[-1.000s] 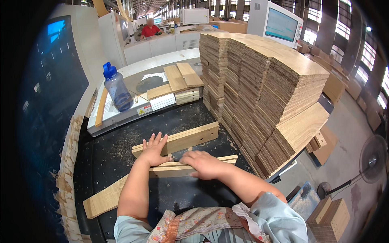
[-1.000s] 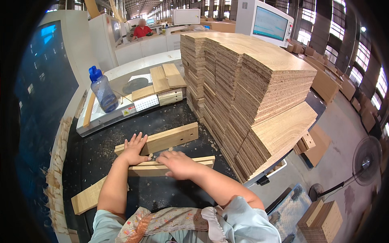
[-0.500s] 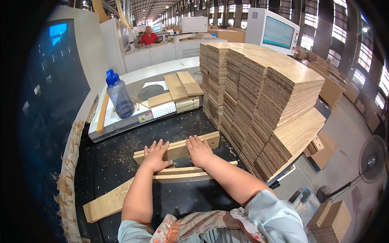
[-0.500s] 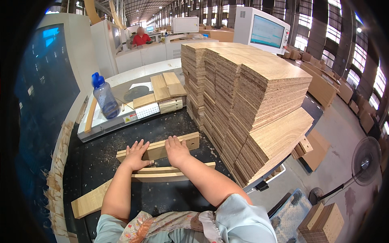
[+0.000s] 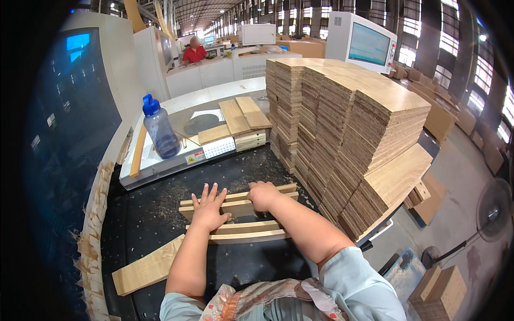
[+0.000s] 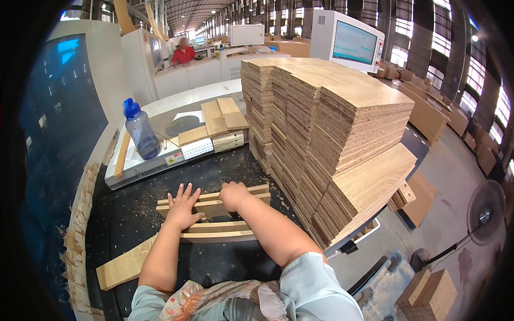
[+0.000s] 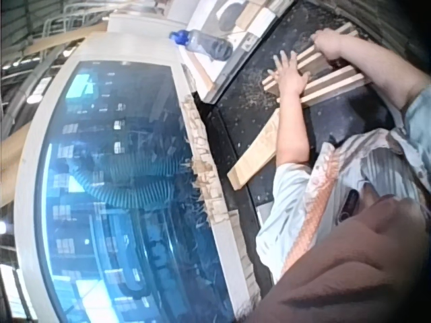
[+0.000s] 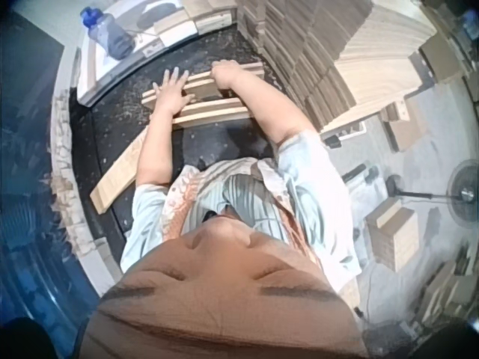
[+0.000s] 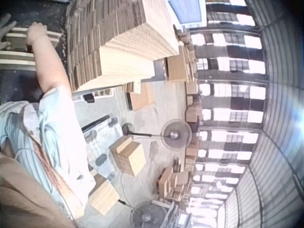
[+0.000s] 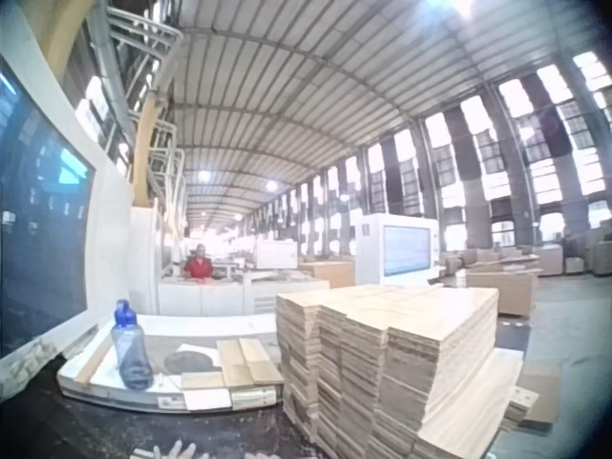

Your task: The person wipes the dust off of several wooden boards on a workbench and places them on a nearby pallet.

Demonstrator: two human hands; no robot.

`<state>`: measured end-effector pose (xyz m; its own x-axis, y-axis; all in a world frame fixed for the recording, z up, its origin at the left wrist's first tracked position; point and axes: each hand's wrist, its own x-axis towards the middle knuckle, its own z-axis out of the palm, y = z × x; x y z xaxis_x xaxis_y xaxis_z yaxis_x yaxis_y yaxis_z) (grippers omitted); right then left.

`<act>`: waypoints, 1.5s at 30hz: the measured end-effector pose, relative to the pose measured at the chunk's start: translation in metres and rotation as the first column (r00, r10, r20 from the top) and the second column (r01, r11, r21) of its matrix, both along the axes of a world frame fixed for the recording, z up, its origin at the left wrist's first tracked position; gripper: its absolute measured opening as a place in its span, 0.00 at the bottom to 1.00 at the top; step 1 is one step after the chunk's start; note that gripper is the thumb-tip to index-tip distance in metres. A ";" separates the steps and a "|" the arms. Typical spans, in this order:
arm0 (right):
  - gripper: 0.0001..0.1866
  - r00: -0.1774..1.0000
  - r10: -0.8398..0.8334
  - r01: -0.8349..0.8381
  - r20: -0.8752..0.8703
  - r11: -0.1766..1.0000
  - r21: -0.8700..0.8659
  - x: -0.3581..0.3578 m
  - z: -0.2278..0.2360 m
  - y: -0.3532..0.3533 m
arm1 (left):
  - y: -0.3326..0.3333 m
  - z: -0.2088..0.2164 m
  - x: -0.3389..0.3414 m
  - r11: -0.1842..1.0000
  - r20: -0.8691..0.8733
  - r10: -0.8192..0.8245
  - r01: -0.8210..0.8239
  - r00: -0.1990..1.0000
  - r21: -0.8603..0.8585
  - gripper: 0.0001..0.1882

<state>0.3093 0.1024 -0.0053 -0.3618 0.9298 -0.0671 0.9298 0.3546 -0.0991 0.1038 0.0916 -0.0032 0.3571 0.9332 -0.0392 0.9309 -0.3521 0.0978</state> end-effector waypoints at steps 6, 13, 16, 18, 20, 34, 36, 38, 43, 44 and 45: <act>0.07 0.992 0.045 -0.091 0.116 0.902 0.423 -0.002 -0.010 -0.009 | -0.005 -0.004 -0.004 0.987 0.074 -0.027 0.015 0.997 0.158 0.55; 0.07 0.989 0.068 -0.116 0.132 0.912 0.393 -0.001 -0.015 -0.002 | -0.009 -0.002 -0.002 0.994 0.098 -0.012 0.001 0.995 0.110 0.59; 0.08 0.985 0.056 -0.108 0.162 0.936 0.336 -0.005 -0.015 -0.003 | 0.001 -0.003 -0.003 0.990 0.090 -0.032 0.019 0.995 0.137 0.59; 0.08 0.982 0.068 -0.115 0.176 0.956 0.271 -0.004 -0.011 -0.004 | -0.006 -0.002 -0.002 0.995 0.079 -0.011 0.003 0.997 0.101 0.59; 0.09 0.981 0.070 -0.130 0.178 0.929 0.347 -0.004 -0.005 -0.005 | -0.006 -0.003 -0.005 0.993 0.086 -0.010 -0.001 0.996 0.118 0.59; 0.10 0.995 0.024 -0.050 0.096 0.962 0.267 -0.002 0.002 -0.012 | -0.007 -0.004 -0.003 0.991 0.063 -0.024 0.016 0.998 0.134 0.53; 0.10 0.997 0.031 -0.054 0.073 0.937 0.345 0.000 0.019 -0.018 | -0.009 -0.002 -0.005 0.984 0.076 -0.043 0.029 0.996 0.173 0.51; 0.10 0.996 0.055 -0.072 0.074 0.968 0.239 0.001 0.031 -0.032 | -0.009 -0.006 -0.008 0.976 0.095 -0.090 0.069 0.991 0.206 0.48; 0.16 0.966 -0.030 0.010 -0.255 0.997 -0.083 0.021 0.000 -0.052 | -0.008 -0.012 -0.006 0.987 0.199 -0.137 0.116 0.971 0.113 0.41; 0.17 0.952 -0.031 0.011 -0.306 0.998 -0.068 0.026 -0.011 -0.054 | -0.008 -0.011 -0.003 0.986 0.184 -0.141 0.120 0.973 0.119 0.39; 0.26 0.955 0.002 -0.047 -0.297 0.988 -0.145 0.027 -0.007 -0.054 | -0.010 -0.009 -0.005 0.987 0.163 -0.127 0.108 0.978 0.123 0.38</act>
<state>0.3363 0.0479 -0.0122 -0.4089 0.9080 -0.0910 0.8421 0.3370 -0.4210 0.0990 0.0819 -0.0117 0.4566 0.8793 0.1351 0.8556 -0.4757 0.2043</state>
